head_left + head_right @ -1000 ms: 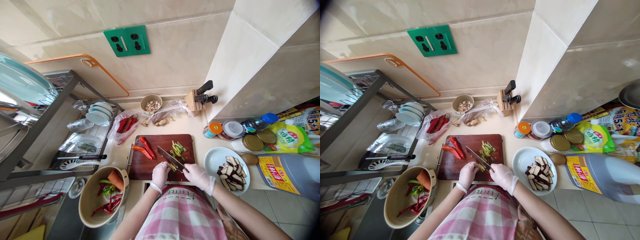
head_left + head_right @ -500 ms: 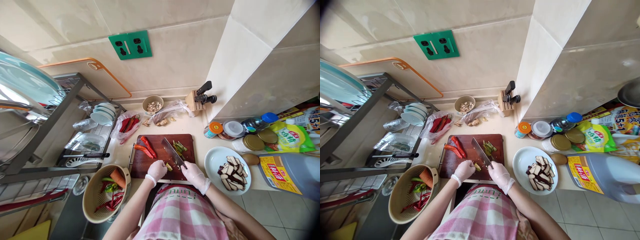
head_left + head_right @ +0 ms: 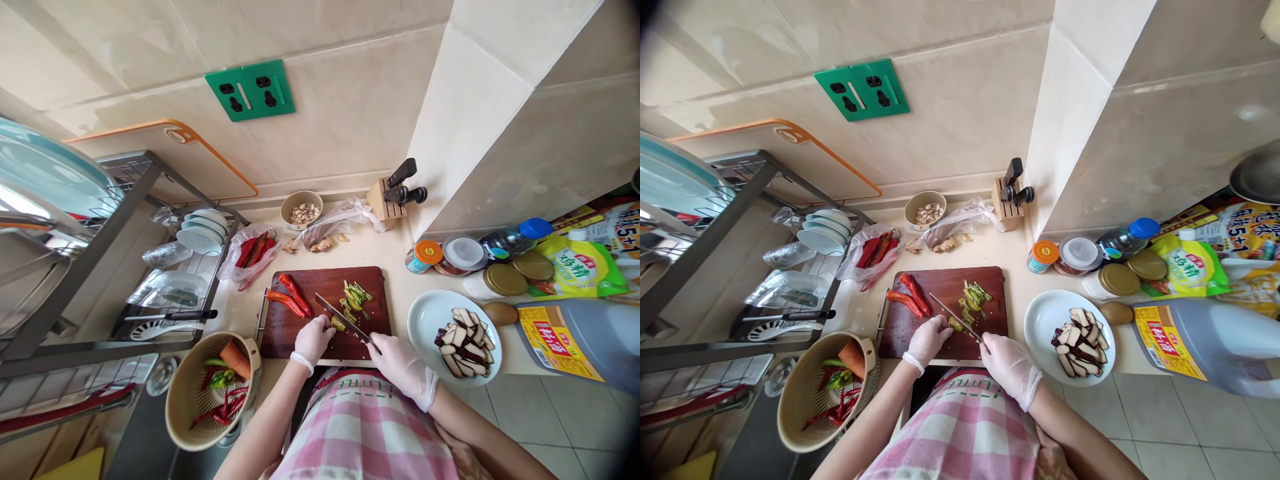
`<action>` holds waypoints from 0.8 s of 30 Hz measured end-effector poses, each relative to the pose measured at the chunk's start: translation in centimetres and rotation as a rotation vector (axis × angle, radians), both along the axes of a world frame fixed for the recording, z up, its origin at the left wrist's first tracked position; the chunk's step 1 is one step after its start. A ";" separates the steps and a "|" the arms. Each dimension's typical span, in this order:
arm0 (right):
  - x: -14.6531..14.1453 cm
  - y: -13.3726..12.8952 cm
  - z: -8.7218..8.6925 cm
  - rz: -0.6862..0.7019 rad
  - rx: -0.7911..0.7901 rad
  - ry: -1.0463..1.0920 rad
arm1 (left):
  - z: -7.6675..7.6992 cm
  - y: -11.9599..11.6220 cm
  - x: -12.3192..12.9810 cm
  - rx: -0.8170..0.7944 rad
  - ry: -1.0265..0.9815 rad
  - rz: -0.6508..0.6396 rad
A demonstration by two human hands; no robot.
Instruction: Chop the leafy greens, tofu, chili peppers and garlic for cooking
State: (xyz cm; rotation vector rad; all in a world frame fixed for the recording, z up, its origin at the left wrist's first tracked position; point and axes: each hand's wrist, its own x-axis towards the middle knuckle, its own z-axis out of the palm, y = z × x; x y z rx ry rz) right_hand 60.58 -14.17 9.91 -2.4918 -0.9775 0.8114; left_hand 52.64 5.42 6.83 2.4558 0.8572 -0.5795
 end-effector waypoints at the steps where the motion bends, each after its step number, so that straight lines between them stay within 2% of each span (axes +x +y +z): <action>1: 0.2 -0.1 0.2 0.018 -0.016 0.003 | 0.0 -0.2 0.0 0.004 0.000 0.008; 8: 1.1 -0.4 0.8 0.072 -0.049 -0.018 | -0.2 -0.8 0.2 0.032 -0.019 0.013; 14: 0.9 -0.4 0.9 0.096 -0.089 -0.044 | -0.3 -0.7 0.5 -0.037 -0.039 0.092; 24: 0.2 -0.4 0.2 0.093 -0.148 -0.157 | -1.0 -1.0 1.4 -0.075 -0.066 0.161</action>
